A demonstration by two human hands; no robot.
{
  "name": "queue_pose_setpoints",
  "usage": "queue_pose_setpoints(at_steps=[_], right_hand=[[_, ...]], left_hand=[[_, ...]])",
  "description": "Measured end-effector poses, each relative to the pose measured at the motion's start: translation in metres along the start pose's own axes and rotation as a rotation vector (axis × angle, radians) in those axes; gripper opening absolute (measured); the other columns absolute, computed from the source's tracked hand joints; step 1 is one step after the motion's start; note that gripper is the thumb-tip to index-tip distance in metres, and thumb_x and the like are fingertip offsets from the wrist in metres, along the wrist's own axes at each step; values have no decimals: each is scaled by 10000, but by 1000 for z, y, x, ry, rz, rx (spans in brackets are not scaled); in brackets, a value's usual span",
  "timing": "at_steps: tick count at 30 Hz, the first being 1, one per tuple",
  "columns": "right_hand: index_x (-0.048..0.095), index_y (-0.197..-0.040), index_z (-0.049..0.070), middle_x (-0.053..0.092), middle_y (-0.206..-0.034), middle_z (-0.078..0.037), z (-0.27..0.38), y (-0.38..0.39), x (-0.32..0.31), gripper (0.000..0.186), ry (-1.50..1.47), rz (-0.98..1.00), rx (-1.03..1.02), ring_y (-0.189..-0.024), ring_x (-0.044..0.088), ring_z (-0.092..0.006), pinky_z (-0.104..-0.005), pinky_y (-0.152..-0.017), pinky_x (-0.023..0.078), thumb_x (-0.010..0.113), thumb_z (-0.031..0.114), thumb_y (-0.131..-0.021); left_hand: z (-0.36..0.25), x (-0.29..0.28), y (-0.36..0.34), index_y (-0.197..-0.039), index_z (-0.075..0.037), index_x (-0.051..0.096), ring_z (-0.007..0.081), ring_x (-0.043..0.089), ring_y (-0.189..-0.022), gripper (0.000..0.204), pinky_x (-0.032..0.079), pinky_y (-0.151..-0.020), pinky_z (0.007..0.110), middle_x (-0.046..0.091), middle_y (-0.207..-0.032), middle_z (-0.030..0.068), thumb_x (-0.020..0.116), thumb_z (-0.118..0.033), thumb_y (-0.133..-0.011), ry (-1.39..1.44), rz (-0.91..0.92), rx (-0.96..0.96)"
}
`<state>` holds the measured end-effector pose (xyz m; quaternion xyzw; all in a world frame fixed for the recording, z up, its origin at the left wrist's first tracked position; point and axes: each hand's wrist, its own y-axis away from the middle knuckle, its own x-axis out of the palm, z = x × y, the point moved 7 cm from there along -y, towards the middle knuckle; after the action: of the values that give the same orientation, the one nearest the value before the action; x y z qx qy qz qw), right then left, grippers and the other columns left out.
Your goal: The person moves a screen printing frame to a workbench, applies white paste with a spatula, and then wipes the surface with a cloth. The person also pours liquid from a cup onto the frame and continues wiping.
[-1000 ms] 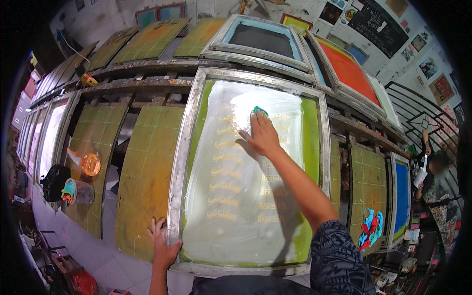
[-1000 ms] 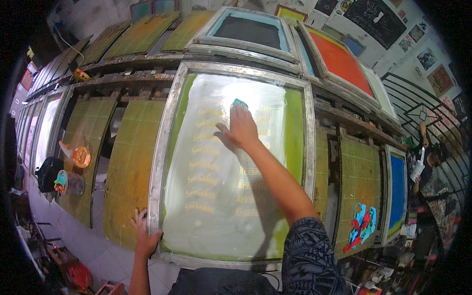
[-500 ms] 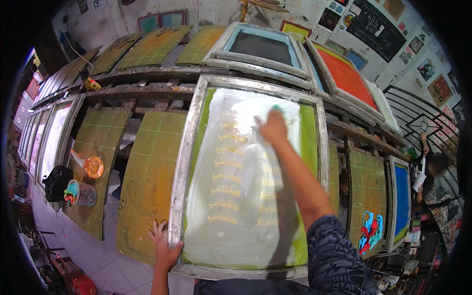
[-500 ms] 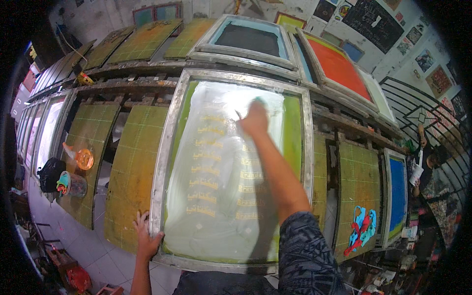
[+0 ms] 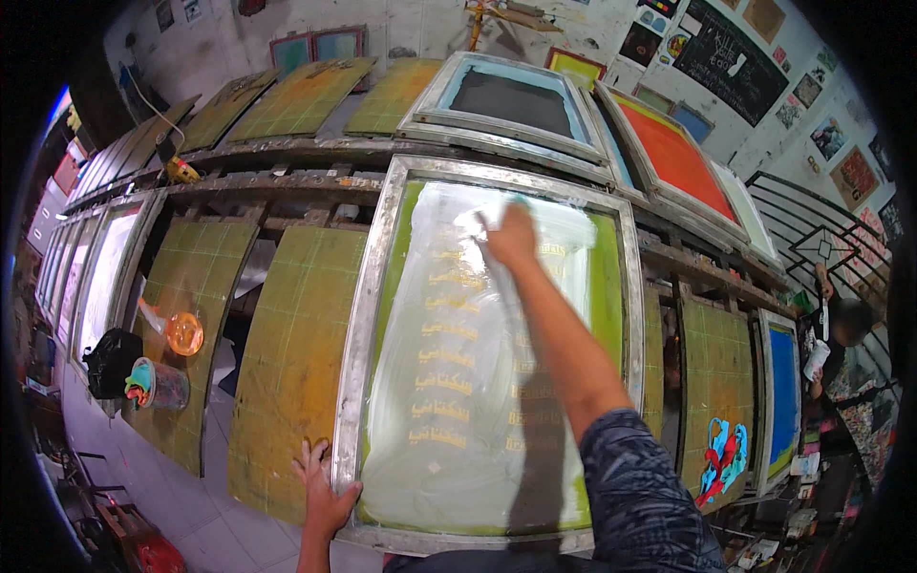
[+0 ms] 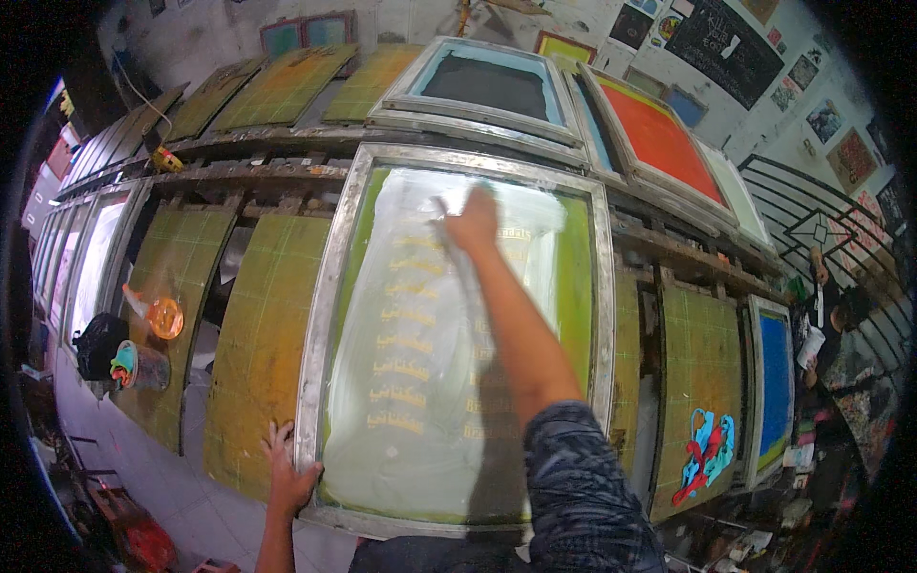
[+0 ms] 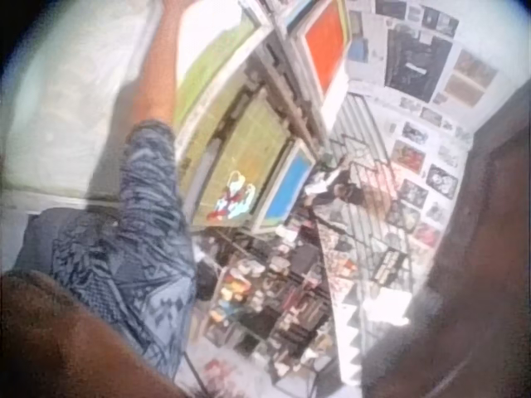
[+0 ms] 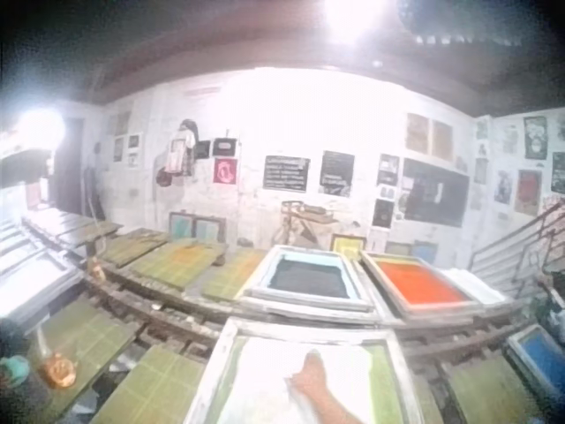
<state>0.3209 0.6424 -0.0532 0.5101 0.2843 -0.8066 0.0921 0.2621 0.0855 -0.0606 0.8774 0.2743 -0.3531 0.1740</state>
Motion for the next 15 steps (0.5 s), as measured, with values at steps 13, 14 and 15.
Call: queue_pose_setpoints(at_steps=[13,14,15], right_hand=[[466,-1379,6,428,-1448,-210,-78,-12,-59,686,168,156,-3,-1350,392,-346,-413,-1123,305,400,543,-958],[470,-1369,-9,424,-1445,-224,-89,-12,-60,693,166,139,44,-1348,391,-356,-414,-1123,305,396,543,-959],[473,-1359,-25,421,-1442,-239,-98,-11,-64,700,166,119,98,-1346,391,-367,-415,-1122,305,393,544,-959]], left_hand=[[21,5,10,-1216,-31,559,434,151,-1434,628,-26,-1124,633,369,-1434,154,737,-316,-686,-10,2,-73],[22,4,11,-1217,-31,559,434,151,-1434,632,-28,-1124,632,368,-1435,154,739,-318,-684,-8,0,-75],[21,5,10,-1218,-31,559,434,150,-1435,636,-30,-1124,632,368,-1436,153,740,-320,-681,-6,2,-70]])
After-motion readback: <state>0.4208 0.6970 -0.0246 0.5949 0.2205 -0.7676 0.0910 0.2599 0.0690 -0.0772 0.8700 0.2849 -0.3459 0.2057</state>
